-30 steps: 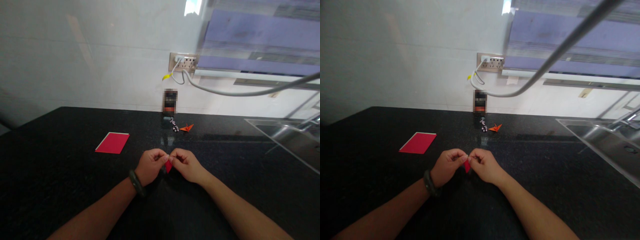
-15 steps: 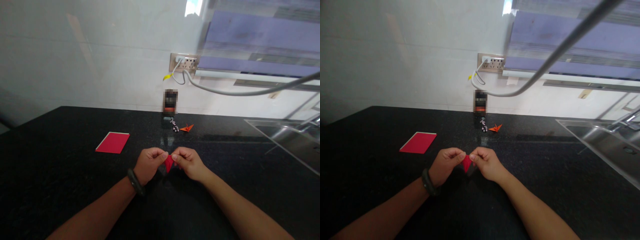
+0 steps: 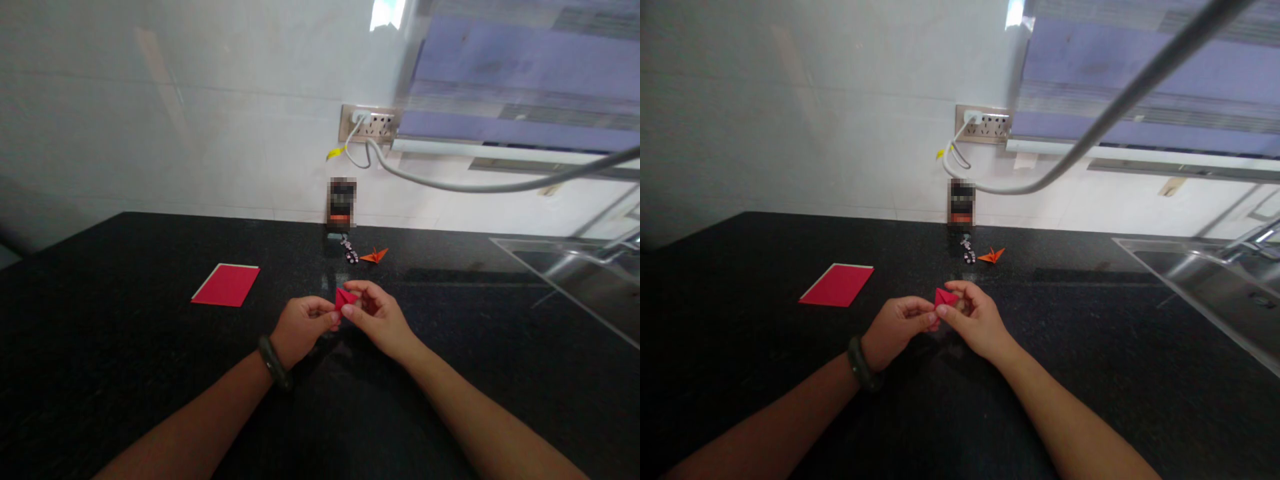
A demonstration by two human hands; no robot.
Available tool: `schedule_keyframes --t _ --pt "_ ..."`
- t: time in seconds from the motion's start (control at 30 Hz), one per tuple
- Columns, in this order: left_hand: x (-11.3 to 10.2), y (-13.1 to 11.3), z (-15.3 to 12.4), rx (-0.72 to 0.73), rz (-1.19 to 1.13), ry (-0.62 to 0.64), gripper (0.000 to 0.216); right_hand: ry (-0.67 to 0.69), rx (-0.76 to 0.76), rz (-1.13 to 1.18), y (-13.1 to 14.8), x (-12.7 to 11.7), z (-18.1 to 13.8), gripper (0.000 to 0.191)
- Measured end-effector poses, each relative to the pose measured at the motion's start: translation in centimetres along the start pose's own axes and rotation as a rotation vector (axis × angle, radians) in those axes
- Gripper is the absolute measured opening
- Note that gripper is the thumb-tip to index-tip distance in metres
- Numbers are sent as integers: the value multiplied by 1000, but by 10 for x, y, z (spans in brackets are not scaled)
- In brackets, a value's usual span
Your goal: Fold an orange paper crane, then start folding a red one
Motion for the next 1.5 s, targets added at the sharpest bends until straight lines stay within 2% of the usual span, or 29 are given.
schedule_keyframes --t 0.07,0.17,0.2,0.4,0.57,0.73,1.0,1.1,1.2,1.3,1.5 --pt "0 1 1 14 28 6 18 -9 -8 -20 -1 2 0 42" --pt "-1 4 2 32 53 22 14 -63 9 -24 -1 0 1 20" --pt "-1 5 3 31 52 26 12 -77 27 -9 -1 -1 1 18" --pt "0 8 4 -22 7 2 12 -103 89 162 -1 -4 3 24" --pt "2 4 3 -25 -39 34 19 -37 105 257 -6 1 3 20" --pt "-1 4 4 -30 -3 -4 21 0 132 363 -6 4 2 22" --pt "-1 2 4 -10 103 -3 19 108 133 228 0 7 1 24" --pt "-2 6 4 -32 -43 -5 21 64 151 223 0 8 1 18" --pt "-1 10 5 -22 -206 23 35 12 147 226 -2 7 2 17" --pt "0 11 5 -12 -250 30 40 -21 132 185 -4 5 2 18" --pt "-1 7 3 -42 -212 -54 25 -51 119 154 -6 2 1 23"
Point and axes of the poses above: each hand's wrist, its own z-axis towards the middle knuckle, its own x-axis out of the palm, y = z × x, the point moved 3 cm from there along z, towards the middle knuckle, and after that the axes turned 10 degrees about y, right-handed, at the moved point
